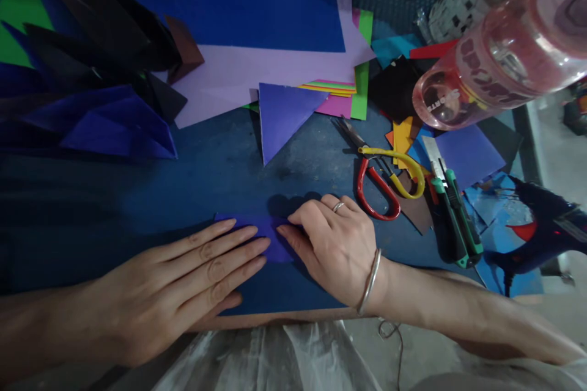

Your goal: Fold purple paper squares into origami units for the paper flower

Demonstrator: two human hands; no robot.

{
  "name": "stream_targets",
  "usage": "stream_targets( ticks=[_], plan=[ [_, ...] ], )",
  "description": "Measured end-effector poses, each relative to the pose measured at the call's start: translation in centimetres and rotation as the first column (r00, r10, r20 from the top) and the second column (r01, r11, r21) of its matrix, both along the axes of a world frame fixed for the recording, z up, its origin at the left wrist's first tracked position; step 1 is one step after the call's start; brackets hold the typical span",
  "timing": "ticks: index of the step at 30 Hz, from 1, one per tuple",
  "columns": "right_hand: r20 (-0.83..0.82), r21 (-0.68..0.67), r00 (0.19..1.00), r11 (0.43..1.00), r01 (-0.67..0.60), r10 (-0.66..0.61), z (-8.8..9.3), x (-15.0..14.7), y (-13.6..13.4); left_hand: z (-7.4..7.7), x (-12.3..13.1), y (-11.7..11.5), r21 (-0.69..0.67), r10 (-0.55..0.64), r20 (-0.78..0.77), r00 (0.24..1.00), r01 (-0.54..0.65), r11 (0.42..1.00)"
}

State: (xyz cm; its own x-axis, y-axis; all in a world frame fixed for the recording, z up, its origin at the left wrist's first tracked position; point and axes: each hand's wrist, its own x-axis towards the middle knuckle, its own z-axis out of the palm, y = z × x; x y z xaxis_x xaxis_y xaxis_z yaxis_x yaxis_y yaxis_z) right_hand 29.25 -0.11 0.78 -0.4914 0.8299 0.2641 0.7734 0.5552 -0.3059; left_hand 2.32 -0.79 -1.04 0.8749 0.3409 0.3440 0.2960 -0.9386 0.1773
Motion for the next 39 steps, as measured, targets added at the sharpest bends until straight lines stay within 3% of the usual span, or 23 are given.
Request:
stream_targets(
  ticks=[17, 39],
  plan=[
    [0.005, 0.006, 1.000, 1.000, 0.015, -0.015, -0.17, -0.07, 0.15, 0.10, 0.06, 0.07, -0.009, 0.007, 0.013, 1.000, -0.006, 1.000],
    [-0.102, -0.061, 0.993, 0.997, 0.045, -0.052, -0.13, 0.25, 0.27, 0.05, 0.20, 0.18, -0.019, 0.022, 0.034, 0.999, -0.021, 1.000]
  ],
)
